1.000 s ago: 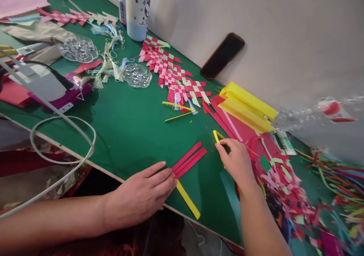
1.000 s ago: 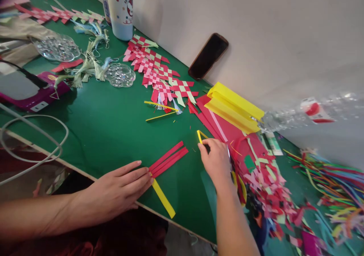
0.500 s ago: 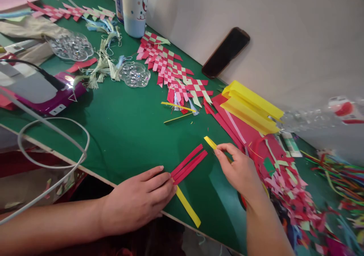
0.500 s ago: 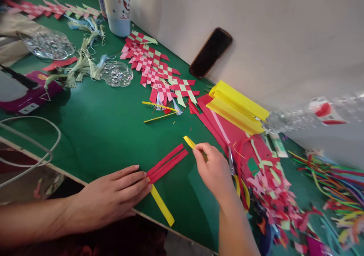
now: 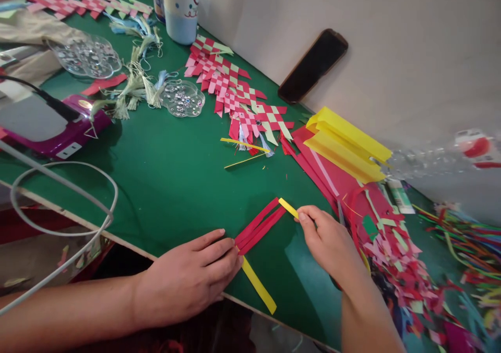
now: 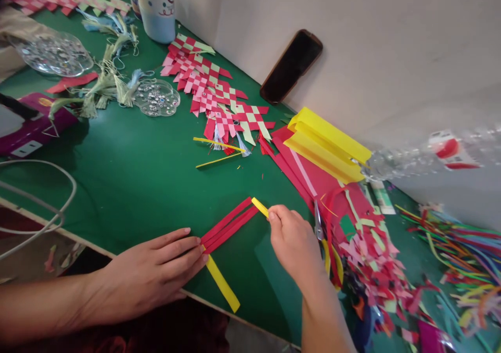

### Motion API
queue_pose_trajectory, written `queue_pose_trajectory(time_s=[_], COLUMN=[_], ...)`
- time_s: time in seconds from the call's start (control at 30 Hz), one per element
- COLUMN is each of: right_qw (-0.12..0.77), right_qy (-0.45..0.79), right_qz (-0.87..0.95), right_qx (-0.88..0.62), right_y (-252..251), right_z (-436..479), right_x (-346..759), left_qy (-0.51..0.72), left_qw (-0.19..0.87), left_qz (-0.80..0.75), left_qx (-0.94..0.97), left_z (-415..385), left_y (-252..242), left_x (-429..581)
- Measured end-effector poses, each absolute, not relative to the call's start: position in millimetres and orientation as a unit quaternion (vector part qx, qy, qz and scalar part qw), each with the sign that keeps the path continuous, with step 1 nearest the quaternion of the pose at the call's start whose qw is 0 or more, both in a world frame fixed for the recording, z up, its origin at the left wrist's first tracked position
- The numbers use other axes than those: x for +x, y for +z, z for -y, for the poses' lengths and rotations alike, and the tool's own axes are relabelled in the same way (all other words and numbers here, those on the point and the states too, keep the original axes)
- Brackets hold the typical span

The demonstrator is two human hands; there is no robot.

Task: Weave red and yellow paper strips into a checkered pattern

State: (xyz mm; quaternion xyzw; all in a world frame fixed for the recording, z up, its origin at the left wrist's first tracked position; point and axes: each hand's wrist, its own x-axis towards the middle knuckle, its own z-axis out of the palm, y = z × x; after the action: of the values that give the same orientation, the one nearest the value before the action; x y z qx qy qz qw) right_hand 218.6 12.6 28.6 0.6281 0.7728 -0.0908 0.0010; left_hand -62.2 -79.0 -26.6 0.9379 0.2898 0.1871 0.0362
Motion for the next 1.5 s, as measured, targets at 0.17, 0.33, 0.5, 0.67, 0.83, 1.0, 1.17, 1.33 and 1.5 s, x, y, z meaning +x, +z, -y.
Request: queue_pose_trajectory(time_s=[0.17, 0.33, 0.5, 0.67, 0.83, 1.0, 1.17, 1.33, 1.5], right_qw=[-0.004, -0.029, -0.04, -0.039, -0.03, -0.019, -0.008, -0.002, -0.008], right_qy=[-0.156, -0.207, -0.248, -0.258, -0.242, -0.235, -0.232, -0.18, -0.141], right_qz=[-0.744, -0.708, -0.684, -0.677, -0.695, -0.686, -0.709, -0.735, -0.771], right_qx=[0.649, 0.675, 0.685, 0.689, 0.676, 0.689, 0.666, 0.654, 0.62], right_y=[37.4, 38.2, 33.8, 35.7, 38.3, 37.0, 37.2, 39.2, 35.5], right_z=[-6.7, -1.8, -1.3, -4.3, -10.9, -21.1, -23.1, -12.1, 0.0], right_x=[210.5, 212.0, 216.0, 211.1, 204.5, 199.0, 197.6, 199.1, 198.5], left_qy=[0.182, 0.188, 0.183, 0.184, 0.183, 0.18, 0.18, 0.183, 0.176], left_qw=[0.037, 0.031, 0.03, 0.034, 0.037, 0.038, 0.038, 0.038, 0.037], left_qz=[-0.293, -0.294, -0.293, -0.291, -0.289, -0.293, -0.292, -0.294, -0.292], left_qx=[0.938, 0.937, 0.938, 0.938, 0.939, 0.938, 0.939, 0.937, 0.939], left_z=[80.2, 81.0, 82.0, 82.3, 82.2, 82.4, 81.9, 82.0, 82.5], left_y=[-25.8, -28.5, -30.7, -30.8, -31.9, -32.1, -31.2, -31.5, -31.1], left_x=[-62.4, -60.8, -60.9, -61.2, -61.2, -61.0, -60.8, -60.7, -61.5])
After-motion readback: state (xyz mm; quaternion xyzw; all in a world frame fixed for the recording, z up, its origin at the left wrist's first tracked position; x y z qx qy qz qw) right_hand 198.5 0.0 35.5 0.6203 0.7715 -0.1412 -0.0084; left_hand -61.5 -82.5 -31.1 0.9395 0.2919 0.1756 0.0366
